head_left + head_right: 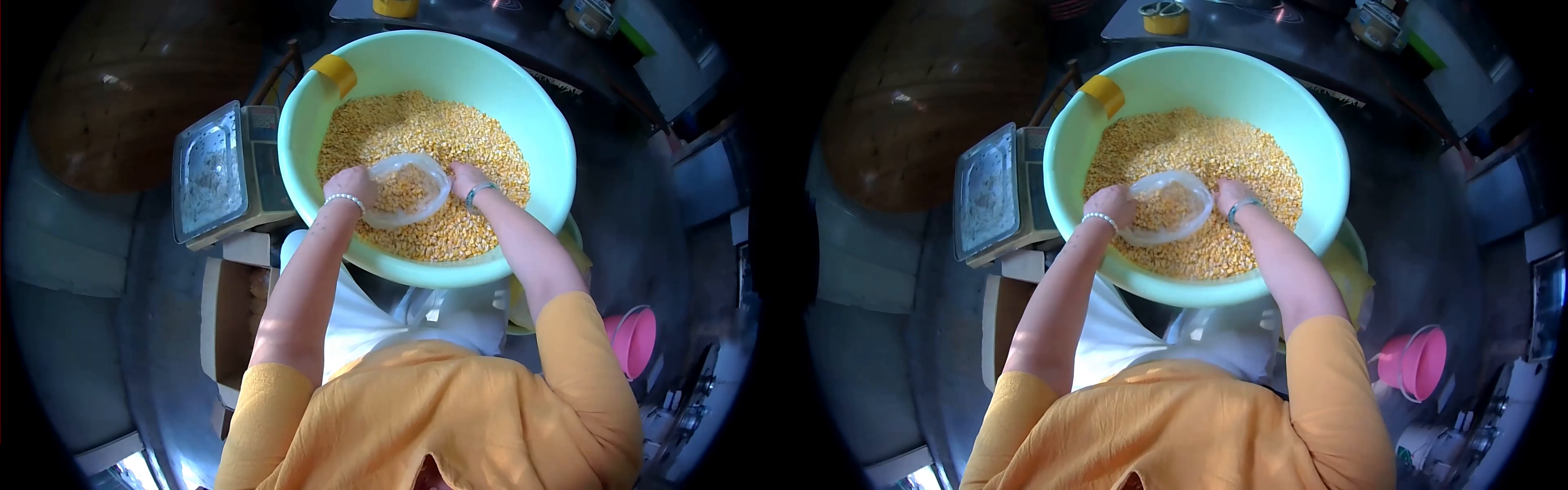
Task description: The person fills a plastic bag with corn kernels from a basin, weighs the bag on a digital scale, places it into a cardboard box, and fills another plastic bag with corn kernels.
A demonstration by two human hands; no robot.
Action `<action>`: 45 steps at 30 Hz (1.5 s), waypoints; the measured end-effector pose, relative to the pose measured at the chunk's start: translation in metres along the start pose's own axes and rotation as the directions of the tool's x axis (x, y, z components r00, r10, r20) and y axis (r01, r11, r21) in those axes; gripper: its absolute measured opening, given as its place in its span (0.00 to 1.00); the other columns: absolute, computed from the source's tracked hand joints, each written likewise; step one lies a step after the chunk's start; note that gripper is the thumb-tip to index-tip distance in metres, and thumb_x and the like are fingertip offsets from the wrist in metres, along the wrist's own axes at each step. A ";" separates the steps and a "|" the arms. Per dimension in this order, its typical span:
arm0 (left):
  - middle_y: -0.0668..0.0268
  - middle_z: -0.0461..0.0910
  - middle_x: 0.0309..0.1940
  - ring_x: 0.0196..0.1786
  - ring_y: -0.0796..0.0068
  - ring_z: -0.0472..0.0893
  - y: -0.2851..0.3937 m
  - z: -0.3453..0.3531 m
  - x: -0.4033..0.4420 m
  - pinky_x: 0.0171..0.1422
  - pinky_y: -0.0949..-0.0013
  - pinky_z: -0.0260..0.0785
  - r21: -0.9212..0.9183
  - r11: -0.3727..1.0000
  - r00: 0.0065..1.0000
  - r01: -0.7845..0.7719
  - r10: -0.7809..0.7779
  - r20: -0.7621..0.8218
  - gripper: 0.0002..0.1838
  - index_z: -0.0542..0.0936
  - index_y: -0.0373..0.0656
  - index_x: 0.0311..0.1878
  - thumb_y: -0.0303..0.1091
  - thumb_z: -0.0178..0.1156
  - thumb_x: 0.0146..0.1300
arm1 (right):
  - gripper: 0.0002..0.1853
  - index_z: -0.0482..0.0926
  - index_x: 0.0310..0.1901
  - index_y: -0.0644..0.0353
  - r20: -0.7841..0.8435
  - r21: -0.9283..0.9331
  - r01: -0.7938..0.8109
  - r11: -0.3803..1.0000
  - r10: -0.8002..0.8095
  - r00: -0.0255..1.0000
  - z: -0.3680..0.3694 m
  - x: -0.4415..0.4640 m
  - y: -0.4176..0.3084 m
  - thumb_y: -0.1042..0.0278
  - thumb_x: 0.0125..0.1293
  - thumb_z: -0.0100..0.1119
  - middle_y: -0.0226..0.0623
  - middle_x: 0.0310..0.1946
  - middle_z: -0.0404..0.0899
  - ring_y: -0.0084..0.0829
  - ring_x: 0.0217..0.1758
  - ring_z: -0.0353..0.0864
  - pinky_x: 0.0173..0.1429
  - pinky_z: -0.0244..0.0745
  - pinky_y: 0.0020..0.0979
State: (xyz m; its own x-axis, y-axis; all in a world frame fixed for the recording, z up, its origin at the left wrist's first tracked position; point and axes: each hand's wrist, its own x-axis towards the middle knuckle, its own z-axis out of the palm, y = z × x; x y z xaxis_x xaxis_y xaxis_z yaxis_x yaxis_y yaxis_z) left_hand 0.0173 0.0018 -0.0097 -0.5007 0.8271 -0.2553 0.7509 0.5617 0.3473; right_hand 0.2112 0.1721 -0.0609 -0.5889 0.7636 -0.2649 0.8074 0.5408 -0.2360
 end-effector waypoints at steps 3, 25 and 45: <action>0.55 0.80 0.46 0.51 0.58 0.79 0.005 -0.006 -0.004 0.55 0.61 0.70 0.024 0.999 0.999 0.021 -0.022 0.034 0.17 0.80 0.42 0.46 0.34 0.50 0.56 | 0.16 0.77 0.46 0.59 0.049 -0.070 -0.011 0.997 0.015 0.999 -0.001 -0.007 -0.013 0.61 0.62 0.49 0.51 0.47 0.77 0.48 0.50 0.77 0.55 0.72 0.43; 0.53 0.81 0.41 0.47 0.57 0.79 0.003 -0.004 -0.005 0.54 0.61 0.70 0.013 1.000 1.000 -0.012 0.012 -0.019 0.17 0.81 0.42 0.40 0.43 0.53 0.55 | 0.16 0.81 0.37 0.60 -0.005 0.080 -0.087 0.993 0.087 0.996 0.018 -0.015 -0.012 0.56 0.57 0.53 0.54 0.39 0.79 0.49 0.45 0.79 0.50 0.73 0.41; 0.56 0.81 0.43 0.47 0.60 0.81 0.005 -0.008 -0.005 0.51 0.62 0.73 -0.093 0.996 1.000 0.012 -0.012 0.003 0.13 0.82 0.42 0.41 0.31 0.52 0.55 | 0.13 0.77 0.29 0.59 0.171 0.629 0.043 0.776 -0.192 0.966 -0.048 -0.025 -0.077 0.61 0.67 0.51 0.24 0.15 0.68 0.16 0.14 0.62 0.18 0.58 0.22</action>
State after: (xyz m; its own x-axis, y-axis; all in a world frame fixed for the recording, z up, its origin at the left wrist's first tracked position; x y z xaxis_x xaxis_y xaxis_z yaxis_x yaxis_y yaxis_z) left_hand 0.0204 0.0007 0.0003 -0.5082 0.8206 -0.2616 0.7018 0.5706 0.4265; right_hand 0.1658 0.1282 0.0085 -0.7303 0.5739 -0.3705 0.5784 0.2307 -0.7825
